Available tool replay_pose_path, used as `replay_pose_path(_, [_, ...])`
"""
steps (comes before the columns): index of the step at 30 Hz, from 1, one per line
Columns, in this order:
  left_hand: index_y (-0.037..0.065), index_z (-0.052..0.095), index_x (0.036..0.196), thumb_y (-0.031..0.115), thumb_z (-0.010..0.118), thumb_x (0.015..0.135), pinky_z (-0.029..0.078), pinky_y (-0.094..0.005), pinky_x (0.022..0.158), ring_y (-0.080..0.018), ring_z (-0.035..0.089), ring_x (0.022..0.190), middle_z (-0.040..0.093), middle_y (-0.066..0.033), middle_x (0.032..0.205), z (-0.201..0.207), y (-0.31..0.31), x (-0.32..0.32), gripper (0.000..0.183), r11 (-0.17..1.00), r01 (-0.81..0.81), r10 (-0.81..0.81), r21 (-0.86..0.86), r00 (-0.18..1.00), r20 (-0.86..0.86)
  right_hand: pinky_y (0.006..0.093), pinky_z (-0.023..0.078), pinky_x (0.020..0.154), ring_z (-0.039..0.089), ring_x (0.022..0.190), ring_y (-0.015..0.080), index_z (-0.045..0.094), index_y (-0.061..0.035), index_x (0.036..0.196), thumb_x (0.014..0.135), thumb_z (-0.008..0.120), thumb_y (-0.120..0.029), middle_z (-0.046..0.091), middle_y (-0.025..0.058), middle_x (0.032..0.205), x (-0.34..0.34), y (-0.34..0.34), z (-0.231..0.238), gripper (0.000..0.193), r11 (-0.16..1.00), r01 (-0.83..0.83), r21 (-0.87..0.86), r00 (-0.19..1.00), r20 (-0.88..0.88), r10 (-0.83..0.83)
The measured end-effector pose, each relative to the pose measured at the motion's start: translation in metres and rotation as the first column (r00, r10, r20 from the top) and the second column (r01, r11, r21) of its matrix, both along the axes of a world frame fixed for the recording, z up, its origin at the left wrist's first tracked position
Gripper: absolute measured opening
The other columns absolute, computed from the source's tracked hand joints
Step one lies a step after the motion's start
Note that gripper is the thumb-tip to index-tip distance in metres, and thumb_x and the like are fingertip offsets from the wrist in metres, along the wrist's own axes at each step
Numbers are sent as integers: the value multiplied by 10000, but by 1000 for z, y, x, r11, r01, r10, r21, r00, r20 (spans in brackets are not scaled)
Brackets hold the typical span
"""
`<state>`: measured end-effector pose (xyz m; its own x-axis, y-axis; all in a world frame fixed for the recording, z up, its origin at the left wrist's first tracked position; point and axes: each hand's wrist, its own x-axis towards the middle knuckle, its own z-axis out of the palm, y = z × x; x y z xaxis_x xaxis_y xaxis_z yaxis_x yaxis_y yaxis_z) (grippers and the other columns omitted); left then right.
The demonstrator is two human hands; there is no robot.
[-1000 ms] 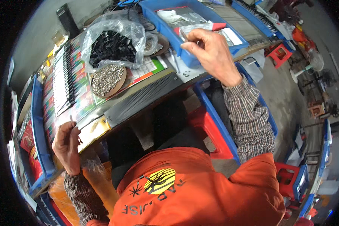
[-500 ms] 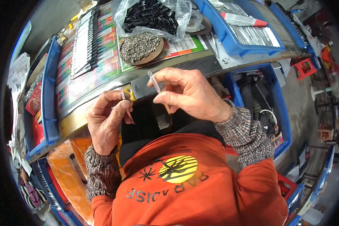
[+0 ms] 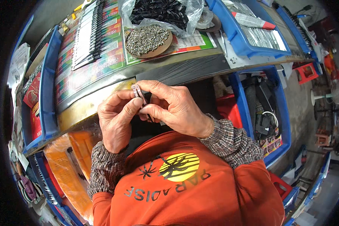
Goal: The person assembles small mechanical components by inserting metal pins into plastic housings by hand at a workbench, creating assembled components.
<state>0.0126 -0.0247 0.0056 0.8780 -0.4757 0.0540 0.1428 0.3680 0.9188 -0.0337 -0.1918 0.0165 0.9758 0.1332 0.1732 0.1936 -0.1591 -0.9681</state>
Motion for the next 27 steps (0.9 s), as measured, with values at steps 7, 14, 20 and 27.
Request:
replay_pose_path(7, [-45, 645, 989, 12, 635, 891, 514, -210, 587, -90, 618, 656, 667, -60, 816, -5, -1, -1, 114, 999, 11, -12, -41, 1000, -21, 219, 463, 514, 542, 582, 49, 517, -31, 1299, 867, 666, -43, 588, 14, 702, -1, 5, -8, 457, 997, 52, 60, 999, 7, -53])
replay_pose_path(14, [-41, 648, 991, 23, 648, 885, 516, -207, 591, -84, 615, 657, 669, -56, 820, -9, -2, -3, 124, 999, -6, 4, -53, 999, -40, 214, 467, 522, 551, 600, 45, 527, -27, 1294, 871, 659, -33, 606, 17, 738, -2, 5, -9, 443, 997, 64, 43, 998, 12, -64])
replay_pose_path(20, [-36, 653, 998, 27, 652, 883, 517, -207, 604, -82, 616, 674, 673, -58, 825, -11, -2, -3, 131, 998, 3, -6, -61, 999, -47, 212, 473, 531, 558, 613, 46, 527, -23, 1300, 868, 659, -24, 619, 25, 777, -4, 5, -11, 452, 995, 69, 66, 998, -9, -68])
replay_pose_path(27, [-36, 656, 992, 25, 653, 881, 509, -204, 600, -77, 608, 674, 672, -55, 835, -13, -2, -5, 126, 999, -15, 13, -50, 998, -54, 210, 472, 531, 553, 615, 44, 532, -20, 1299, 858, 665, -13, 632, 32, 831, -5, 6, -11, 461, 996, 76, 43, 997, -22, -75])
